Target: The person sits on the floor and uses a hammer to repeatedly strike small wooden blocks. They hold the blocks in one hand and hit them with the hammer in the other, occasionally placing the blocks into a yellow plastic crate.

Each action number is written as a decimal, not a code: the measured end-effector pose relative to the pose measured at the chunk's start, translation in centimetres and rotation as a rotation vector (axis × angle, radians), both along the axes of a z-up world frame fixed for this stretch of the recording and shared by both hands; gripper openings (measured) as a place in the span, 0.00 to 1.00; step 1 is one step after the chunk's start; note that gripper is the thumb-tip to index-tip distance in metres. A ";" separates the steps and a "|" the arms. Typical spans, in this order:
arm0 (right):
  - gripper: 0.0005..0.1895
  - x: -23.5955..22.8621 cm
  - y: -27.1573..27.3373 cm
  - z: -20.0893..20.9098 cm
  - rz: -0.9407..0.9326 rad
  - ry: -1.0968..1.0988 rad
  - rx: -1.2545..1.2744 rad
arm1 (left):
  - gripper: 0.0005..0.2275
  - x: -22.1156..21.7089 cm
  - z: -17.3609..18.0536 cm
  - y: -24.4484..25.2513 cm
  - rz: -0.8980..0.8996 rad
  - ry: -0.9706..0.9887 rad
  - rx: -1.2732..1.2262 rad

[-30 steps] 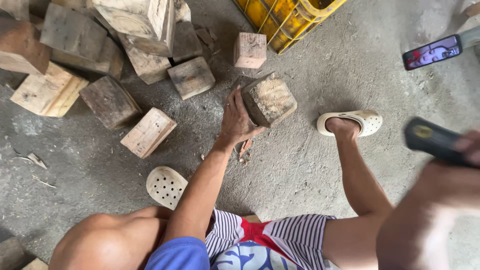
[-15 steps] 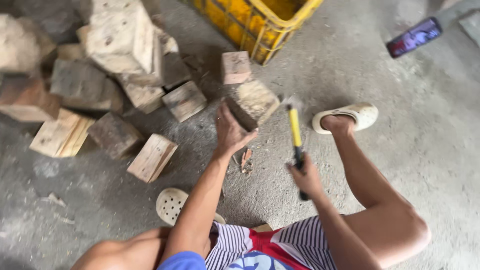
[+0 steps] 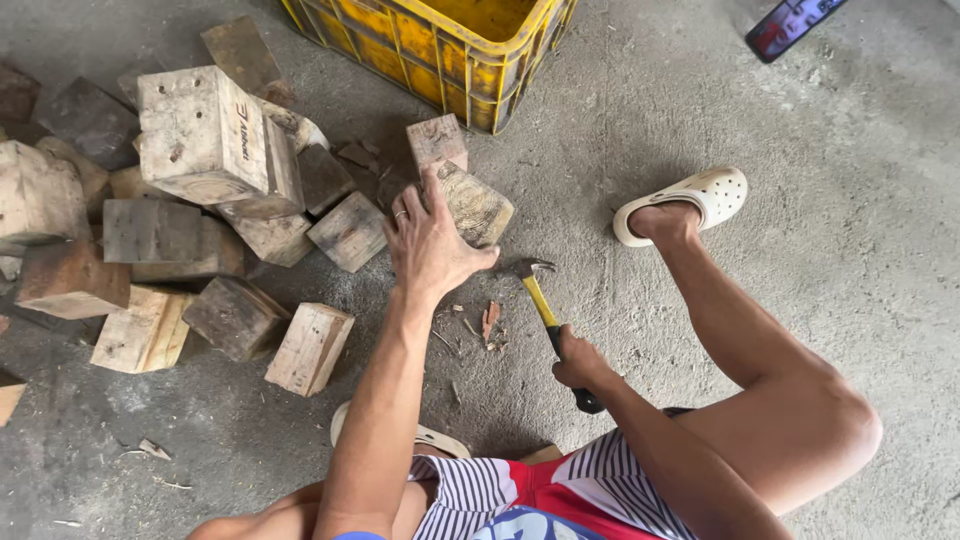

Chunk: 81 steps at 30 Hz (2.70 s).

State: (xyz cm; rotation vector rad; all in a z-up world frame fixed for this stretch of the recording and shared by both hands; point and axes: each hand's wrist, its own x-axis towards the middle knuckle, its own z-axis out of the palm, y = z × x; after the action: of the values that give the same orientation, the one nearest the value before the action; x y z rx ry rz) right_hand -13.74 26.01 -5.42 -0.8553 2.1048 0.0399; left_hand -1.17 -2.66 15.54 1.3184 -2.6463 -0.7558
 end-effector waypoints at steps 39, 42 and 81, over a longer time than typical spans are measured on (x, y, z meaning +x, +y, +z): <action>0.26 -1.5 0.2 0.0 -0.082 -0.047 -0.019 | 0.60 -0.3 -12.9 -2.0 0.514 0.669 -0.099; 0.26 -1.8 -0.2 -0.2 -0.088 -0.049 0.001 | 0.63 -1.3 -10.4 -4.8 0.360 0.467 -0.292; 0.10 -5.3 -3.2 27.4 -0.322 -0.141 -1.637 | 0.74 1.7 -18.8 3.8 0.286 0.615 -0.140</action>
State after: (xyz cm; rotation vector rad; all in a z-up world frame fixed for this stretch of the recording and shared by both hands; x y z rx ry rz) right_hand -19.07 22.78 21.96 -1.2360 1.7751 -2.0260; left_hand 0.54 1.14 -3.22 1.1548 -1.9463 -0.7628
